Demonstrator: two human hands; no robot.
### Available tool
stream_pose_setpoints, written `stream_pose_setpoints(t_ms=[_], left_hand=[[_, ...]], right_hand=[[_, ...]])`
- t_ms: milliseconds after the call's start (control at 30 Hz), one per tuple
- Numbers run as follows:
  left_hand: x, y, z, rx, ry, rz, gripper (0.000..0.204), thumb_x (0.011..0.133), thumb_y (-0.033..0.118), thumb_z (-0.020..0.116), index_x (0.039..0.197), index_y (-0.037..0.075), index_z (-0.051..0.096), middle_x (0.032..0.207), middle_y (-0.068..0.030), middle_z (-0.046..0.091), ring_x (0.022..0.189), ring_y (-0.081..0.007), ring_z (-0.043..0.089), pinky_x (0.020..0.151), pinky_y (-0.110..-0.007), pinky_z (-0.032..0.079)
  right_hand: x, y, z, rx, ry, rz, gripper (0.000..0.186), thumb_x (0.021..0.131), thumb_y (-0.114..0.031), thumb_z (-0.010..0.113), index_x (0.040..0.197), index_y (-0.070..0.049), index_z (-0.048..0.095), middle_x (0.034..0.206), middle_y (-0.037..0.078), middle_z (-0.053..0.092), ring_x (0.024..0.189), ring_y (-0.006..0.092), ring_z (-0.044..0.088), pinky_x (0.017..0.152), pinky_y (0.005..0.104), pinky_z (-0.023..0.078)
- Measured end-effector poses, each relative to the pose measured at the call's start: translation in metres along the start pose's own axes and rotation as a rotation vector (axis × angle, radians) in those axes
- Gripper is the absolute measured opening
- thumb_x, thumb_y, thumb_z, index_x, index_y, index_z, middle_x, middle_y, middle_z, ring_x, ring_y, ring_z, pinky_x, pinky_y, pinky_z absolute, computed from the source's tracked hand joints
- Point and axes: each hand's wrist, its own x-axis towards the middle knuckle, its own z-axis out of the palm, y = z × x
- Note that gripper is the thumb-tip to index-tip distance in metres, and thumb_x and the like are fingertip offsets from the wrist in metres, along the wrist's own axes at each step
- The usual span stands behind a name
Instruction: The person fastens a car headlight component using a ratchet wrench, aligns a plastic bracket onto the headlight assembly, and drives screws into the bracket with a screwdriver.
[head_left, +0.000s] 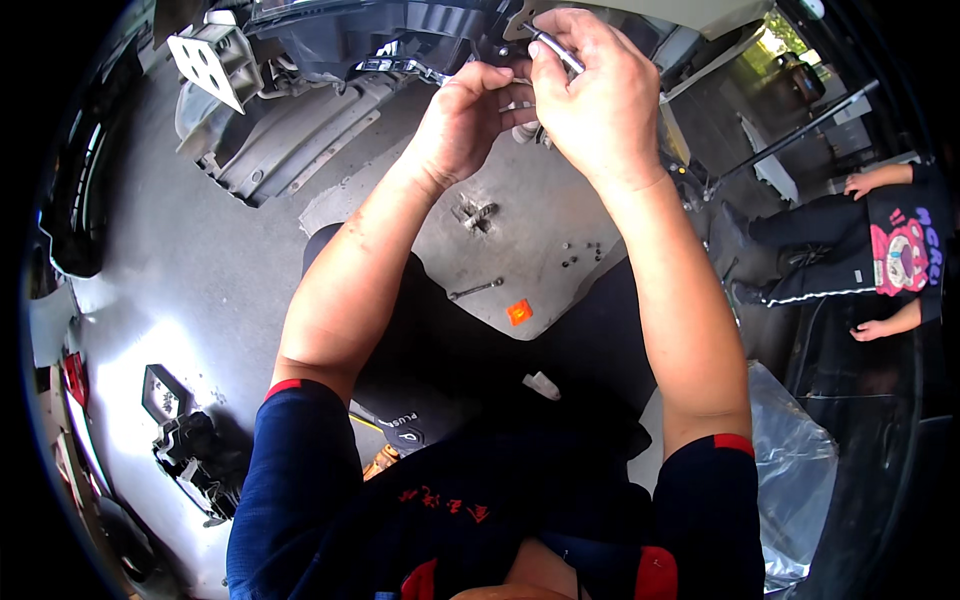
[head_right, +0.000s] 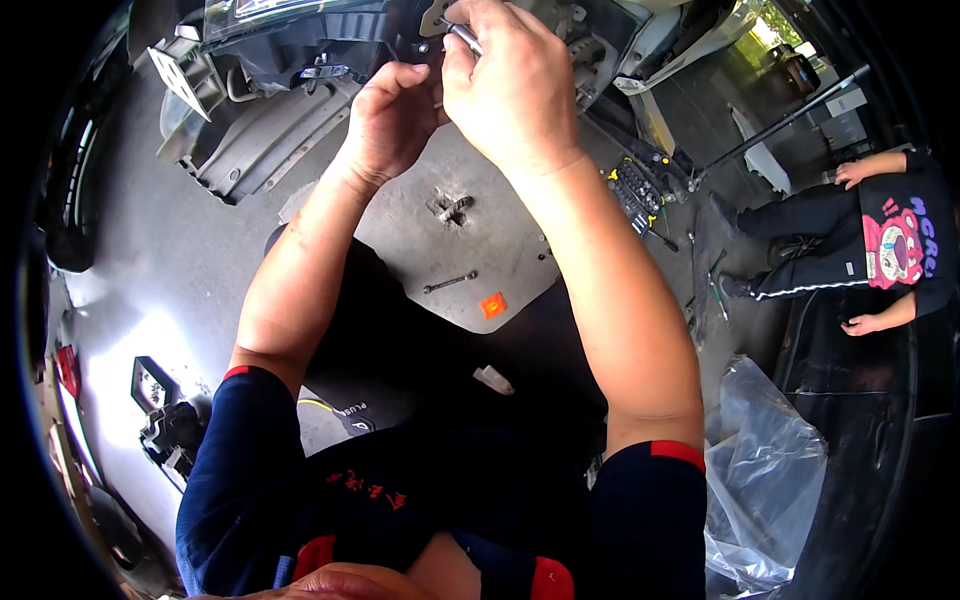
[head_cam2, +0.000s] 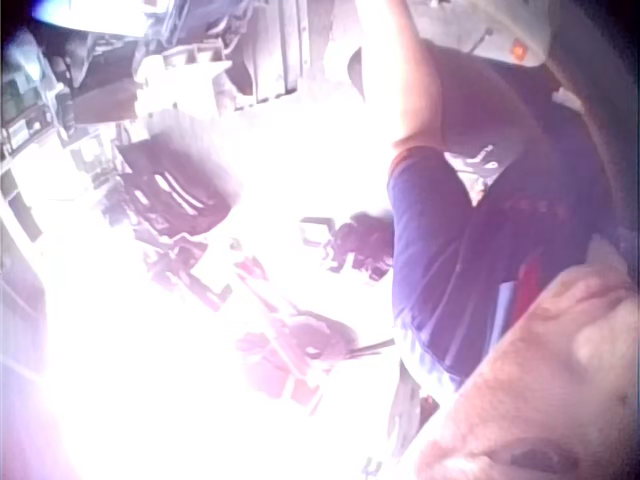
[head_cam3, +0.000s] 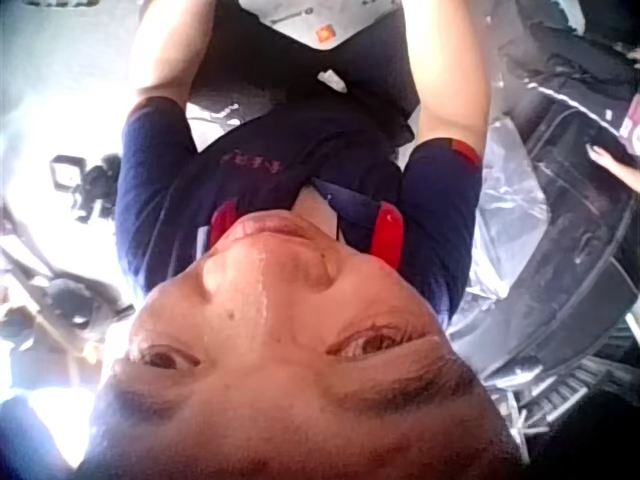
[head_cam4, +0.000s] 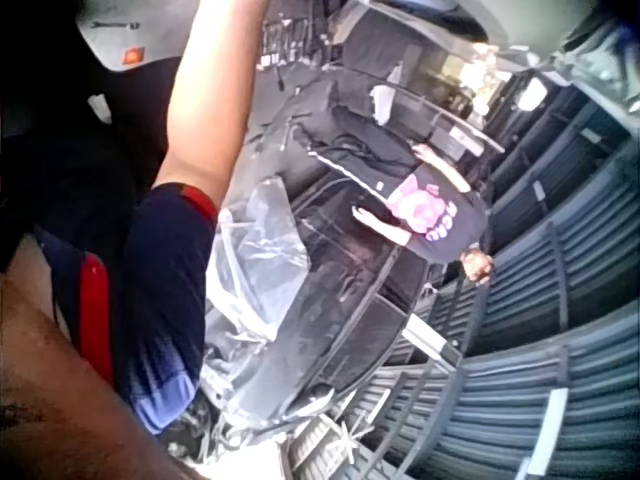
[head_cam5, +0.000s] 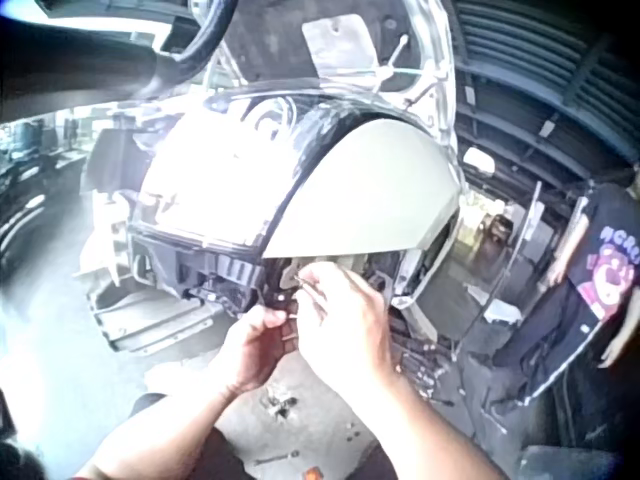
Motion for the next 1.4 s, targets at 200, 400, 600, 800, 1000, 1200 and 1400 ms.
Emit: stream_pose_setpoints(t_ms=[200,400,600,800,1000,1200,1400], left_hand=[[-0.003,-0.002,-0.011,-0.006,-0.034,0.003,0.034,0.095,0.028,0.055,0.117,0.005,0.067,0.12,-0.0101,0.068,0.107,-0.0256,0.065,0.101,-0.045,0.047],[-0.001,0.01,0.009,0.077,-0.025,0.015,0.043,0.091,0.036,0.056,0.118,0.005,0.066,0.115,-0.0104,0.07,0.105,-0.0254,0.065,0.1,-0.044,0.048],[0.011,0.009,-0.007,-0.138,-0.151,-0.069,0.068,0.084,0.036,0.065,0.14,-0.001,0.052,0.139,-0.0203,0.056,0.136,-0.0375,0.047,0.127,-0.059,0.009],[0.01,0.011,-0.007,0.101,0.034,-0.004,0.061,0.075,0.036,0.069,0.123,-0.002,0.064,0.122,-0.0223,0.06,0.123,-0.0398,0.053,0.121,-0.06,0.021],[0.014,0.012,0.004,0.341,0.298,0.147,0.043,0.063,0.026,0.067,0.093,-0.004,0.059,0.093,-0.0156,0.051,0.102,-0.0341,0.048,0.102,-0.055,0.033],[0.02,-0.002,0.011,0.289,0.371,0.187,0.036,0.06,0.021,0.067,0.089,0.002,0.058,0.087,-0.012,0.048,0.093,-0.0297,0.046,0.096,-0.054,0.034],[0.019,0.004,0.022,0.2,0.417,0.158,0.027,0.062,0.017,0.068,0.084,0.005,0.058,0.086,-0.0114,0.048,0.095,-0.03,0.048,0.097,-0.053,0.035]], right_hand=[[-0.034,0.032,-0.023,0.252,-0.147,0.133,0.02,0.085,-0.01,0.076,0.104,-0.006,0.072,0.084,0.01,0.076,0.08,0.0204,0.077,0.073,0.0315,0.059],[-0.123,0.171,-0.013,0.454,-0.464,0.8,0.023,0.094,-0.012,0.071,0.11,0.004,0.069,0.091,0.005,0.074,0.076,0.0089,0.064,0.065,0.0256,0.051],[-0.31,0.317,0.073,0.41,-0.475,1.387,0.011,0.087,-0.011,0.076,0.096,-0.004,0.074,0.081,0.004,0.071,0.055,0.0104,0.054,0.048,0.0288,0.044],[-0.486,0.329,0.109,0.017,-0.832,1.45,0.022,0.086,-0.031,0.071,0.097,-0.014,0.079,0.104,0.014,0.077,0.102,0.0327,0.072,0.091,0.0397,0.057],[-0.557,0.336,0.124,0.081,-0.737,1.489,0.02,0.091,-0.023,0.068,0.105,-0.011,0.074,0.105,0.013,0.075,0.101,0.0335,0.071,0.088,0.0422,0.056],[-0.563,0.339,0.118,0.013,-0.843,1.366,0.02,0.091,-0.014,0.062,0.107,-0.011,0.074,0.108,0.015,0.074,0.104,0.0356,0.07,0.09,0.045,0.056],[-0.551,0.342,0.084,-0.18,-0.577,1.494,0.026,0.089,-0.021,0.061,0.107,-0.011,0.076,0.107,0.02,0.073,0.104,0.0403,0.07,0.09,0.0493,0.057]])
